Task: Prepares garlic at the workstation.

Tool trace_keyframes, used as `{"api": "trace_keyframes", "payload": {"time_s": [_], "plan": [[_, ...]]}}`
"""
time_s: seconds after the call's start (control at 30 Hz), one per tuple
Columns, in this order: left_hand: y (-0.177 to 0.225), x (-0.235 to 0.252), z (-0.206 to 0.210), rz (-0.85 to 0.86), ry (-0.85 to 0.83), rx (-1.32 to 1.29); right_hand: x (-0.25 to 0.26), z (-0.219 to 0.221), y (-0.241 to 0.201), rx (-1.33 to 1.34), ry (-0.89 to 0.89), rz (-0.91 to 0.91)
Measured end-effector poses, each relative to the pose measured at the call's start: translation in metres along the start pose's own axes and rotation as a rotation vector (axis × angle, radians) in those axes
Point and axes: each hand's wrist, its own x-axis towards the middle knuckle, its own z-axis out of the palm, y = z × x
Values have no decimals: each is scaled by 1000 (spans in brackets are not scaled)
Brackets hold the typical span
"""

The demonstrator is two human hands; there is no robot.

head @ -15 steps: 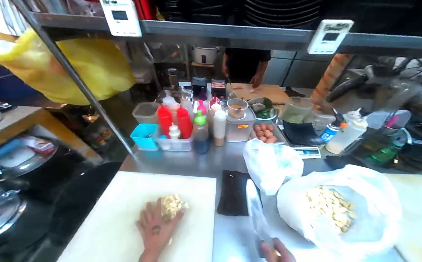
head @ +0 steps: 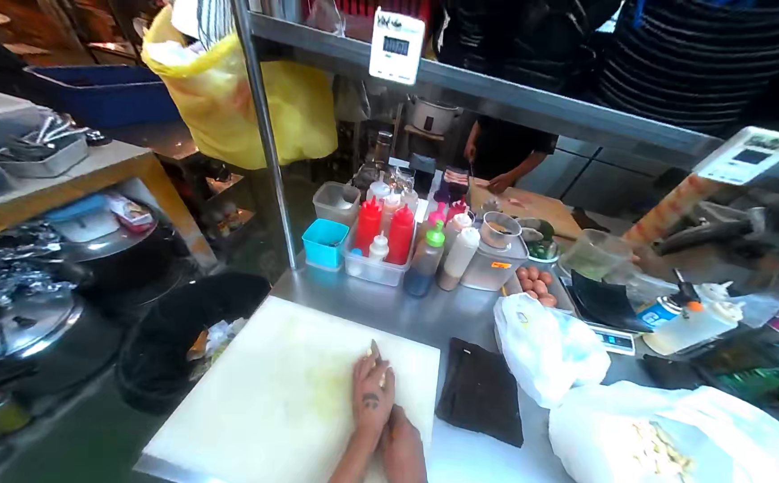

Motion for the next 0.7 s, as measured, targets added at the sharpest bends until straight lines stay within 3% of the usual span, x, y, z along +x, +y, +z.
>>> {"api": "trace_keyframes", "payload": {"time_s": [0.13,0.3,0.4,0.5,0.63,0.7], "plan": [[3,-6,-6,-36,126,-178,-8,-3,0,141,-49,-91],[41,-12,-7,44,89,-196,-24,-34,10,266,-33,-123],[111,-21,14,183,24,-275,-52,-84,31,337,124,-89],[210,-41,51,337,-52,-433,-98,-152,59,363,416,-73],[340,-87,115,441,-252,-703,-143,-234,116,248,852,-11],[380,-108,157,513,-373,-760,-148,-264,150,152,999,121]]}}
